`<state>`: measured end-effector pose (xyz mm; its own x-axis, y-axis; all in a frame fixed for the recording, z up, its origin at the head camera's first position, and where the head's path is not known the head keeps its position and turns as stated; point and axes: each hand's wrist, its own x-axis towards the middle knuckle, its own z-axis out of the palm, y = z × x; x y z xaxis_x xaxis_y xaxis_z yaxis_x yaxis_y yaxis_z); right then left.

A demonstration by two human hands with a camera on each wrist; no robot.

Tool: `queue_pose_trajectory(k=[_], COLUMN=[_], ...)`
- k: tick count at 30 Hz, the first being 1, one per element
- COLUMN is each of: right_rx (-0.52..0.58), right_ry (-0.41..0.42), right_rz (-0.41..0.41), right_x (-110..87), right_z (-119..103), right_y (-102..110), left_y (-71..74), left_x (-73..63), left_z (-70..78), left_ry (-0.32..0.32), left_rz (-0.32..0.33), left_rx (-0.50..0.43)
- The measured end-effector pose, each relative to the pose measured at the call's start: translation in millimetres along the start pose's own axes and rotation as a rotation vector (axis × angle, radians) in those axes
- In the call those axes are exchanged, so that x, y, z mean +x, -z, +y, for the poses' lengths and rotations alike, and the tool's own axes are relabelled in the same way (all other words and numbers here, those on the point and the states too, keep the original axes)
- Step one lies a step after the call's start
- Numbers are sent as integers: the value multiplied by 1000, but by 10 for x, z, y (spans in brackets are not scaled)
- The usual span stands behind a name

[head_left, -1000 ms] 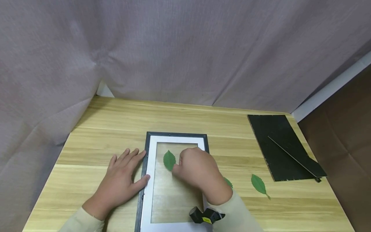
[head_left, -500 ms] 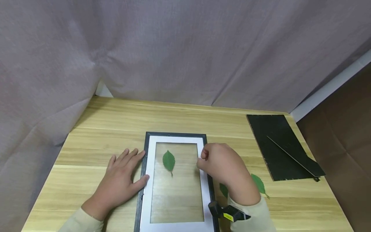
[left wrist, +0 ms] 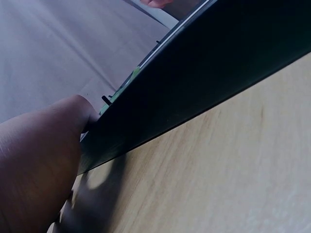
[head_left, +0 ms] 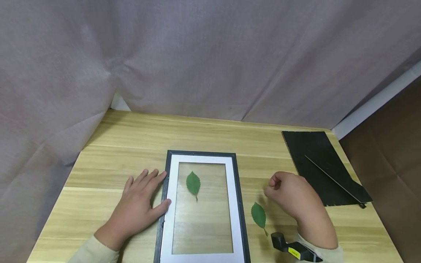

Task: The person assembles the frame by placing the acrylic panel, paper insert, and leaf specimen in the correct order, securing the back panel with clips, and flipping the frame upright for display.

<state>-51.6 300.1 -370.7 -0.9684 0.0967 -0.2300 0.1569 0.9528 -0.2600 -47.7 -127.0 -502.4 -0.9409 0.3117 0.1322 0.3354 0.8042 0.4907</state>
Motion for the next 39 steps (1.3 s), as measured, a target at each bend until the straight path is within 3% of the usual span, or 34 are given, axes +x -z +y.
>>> queue_pose_trajectory(k=[10,18,27,39], right_rx=[7,38,75,110], right_ry=[-137,-258,-338,-315], right_rz=[-61,-221,-364,-391], right_x=[-75,-164,-188,-194], right_z=[571,981,1295,1469], right_y=[57,95,-19,-148], left_y=[-8,-27,-15,-13], left_x=[-13,-12,-2,1], left_z=[8,-1,-12,-15], left_ry=[2,-1,-10,-1], left_rz=[1,-3,1,-5], left_rx=[-3,8,3,9])
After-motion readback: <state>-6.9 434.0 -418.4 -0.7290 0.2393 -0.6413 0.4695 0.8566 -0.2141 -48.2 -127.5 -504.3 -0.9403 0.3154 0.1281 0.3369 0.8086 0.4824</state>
